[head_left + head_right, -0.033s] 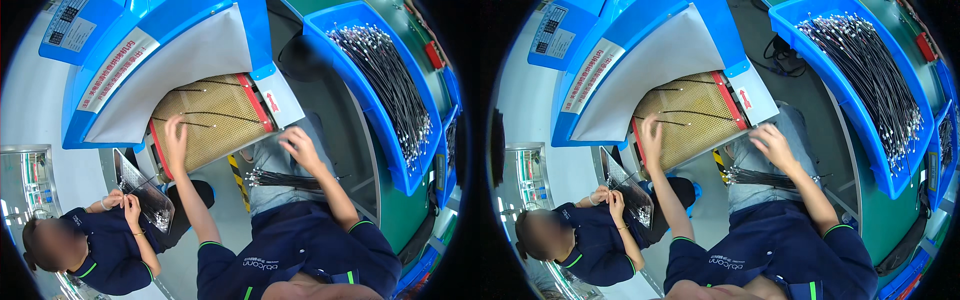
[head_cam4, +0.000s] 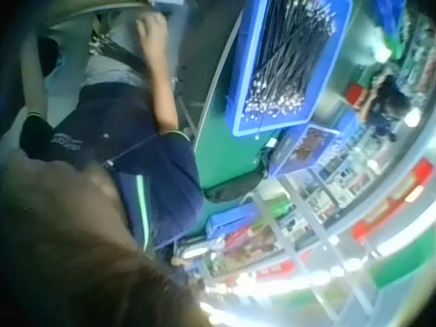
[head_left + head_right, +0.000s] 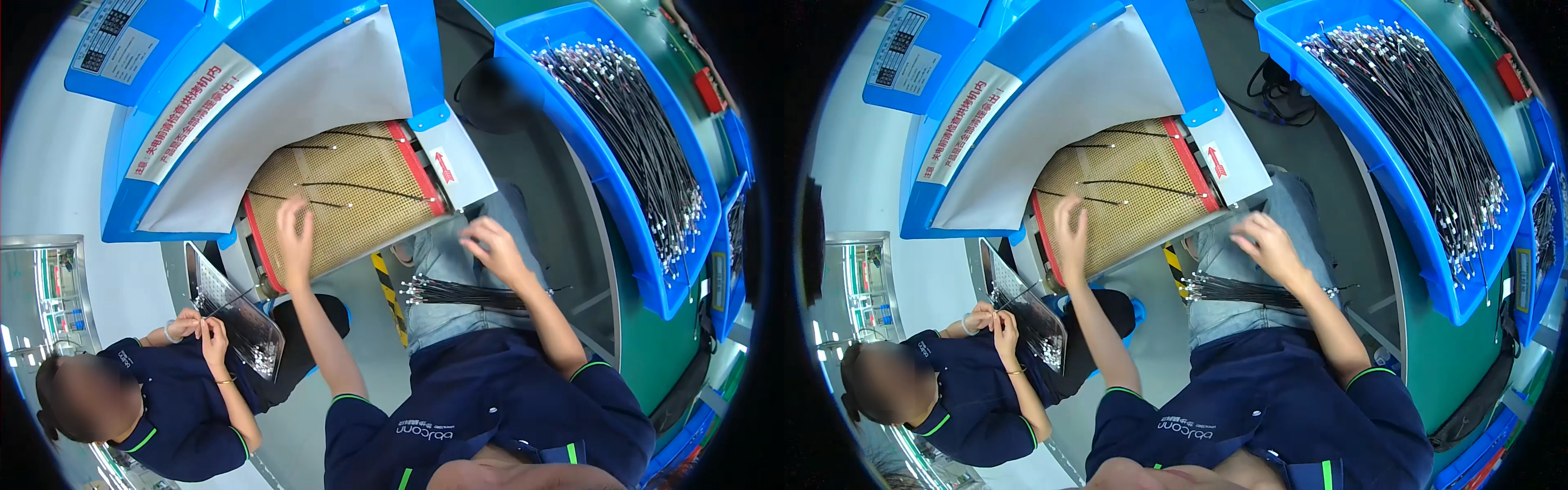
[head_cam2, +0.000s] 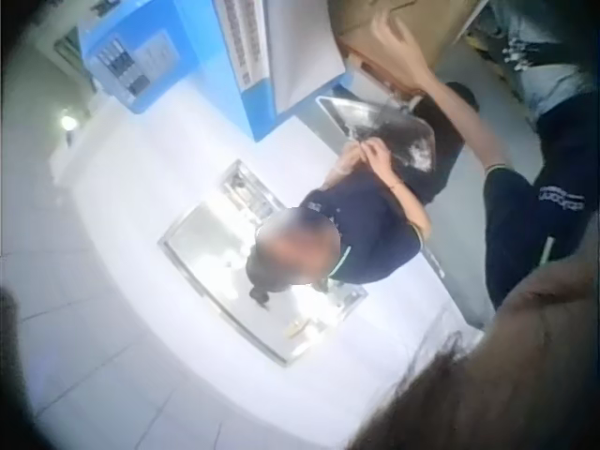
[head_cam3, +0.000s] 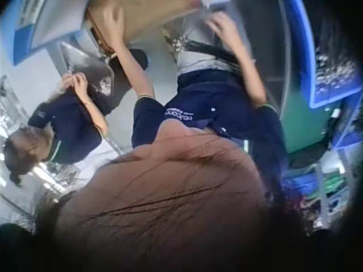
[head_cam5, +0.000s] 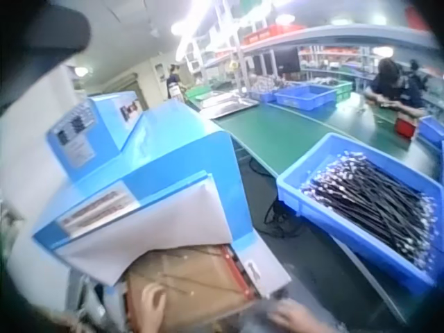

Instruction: The person repeatedly picks up black cables with white connectors from a blue bin and places them onto a moving conveyor belt. A coworker is visible in the background performing a similar task at an adjacent station.

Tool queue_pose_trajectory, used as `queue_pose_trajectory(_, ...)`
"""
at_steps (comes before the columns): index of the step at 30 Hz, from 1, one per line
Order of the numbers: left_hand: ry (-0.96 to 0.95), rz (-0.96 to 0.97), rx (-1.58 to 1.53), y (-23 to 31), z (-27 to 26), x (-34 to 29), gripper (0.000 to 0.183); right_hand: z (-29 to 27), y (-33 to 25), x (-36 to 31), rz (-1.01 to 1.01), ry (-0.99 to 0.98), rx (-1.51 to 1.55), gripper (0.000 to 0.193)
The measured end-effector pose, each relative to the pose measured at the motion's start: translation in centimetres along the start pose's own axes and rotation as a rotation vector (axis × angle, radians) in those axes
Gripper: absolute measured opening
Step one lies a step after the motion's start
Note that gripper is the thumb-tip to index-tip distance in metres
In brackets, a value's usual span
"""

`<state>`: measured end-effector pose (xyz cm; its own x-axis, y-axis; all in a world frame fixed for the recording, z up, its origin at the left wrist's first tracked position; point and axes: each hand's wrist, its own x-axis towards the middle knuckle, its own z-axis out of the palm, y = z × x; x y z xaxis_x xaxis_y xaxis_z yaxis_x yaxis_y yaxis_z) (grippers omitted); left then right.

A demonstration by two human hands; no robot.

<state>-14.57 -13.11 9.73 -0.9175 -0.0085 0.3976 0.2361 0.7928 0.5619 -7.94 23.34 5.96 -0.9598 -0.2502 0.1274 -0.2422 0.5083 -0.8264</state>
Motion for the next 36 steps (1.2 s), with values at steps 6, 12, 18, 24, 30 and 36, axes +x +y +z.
queue_pose_trajectory(6, -0.191, -0.104, -0.252, 7.3, 4.8, -9.4, 0.019, 0.3, 2.8, -6.7, 0.176, -0.447, -0.226, 0.022)
queue_pose_trajectory(12, -0.345, -0.201, -0.421, 9.7, 8.0, -13.7, 0.017, 0.8, 3.6, -7.5, 0.221, -0.532, -0.217, 0.015)
queue_pose_trajectory(18, -0.425, -0.27, -0.409, 9.4, 8.3, -15.1, 0.017, 0.6, 2.9, -7.0, 0.321, -0.537, -0.131, 0.023)
queue_pose_trajectory(24, -0.459, -0.267, -0.326, 9.0, 8.5, -15.4, 0.022, 0.7, 3.6, -7.2, 0.24, -0.478, -0.078, 0.018)
queue_pose_trajectory(30, -0.504, -0.235, -0.237, 8.6, 8.9, -16.0, 0.025, -0.5, 2.9, -6.5, 0.241, -0.384, 0.055, 0.016)
queue_pose_trajectory(36, -0.606, -0.381, -0.333, 9.1, 7.9, -15.4, 0.02, -2.4, 2.0, -5.7, 0.24, -0.342, 0.087, 0.016)
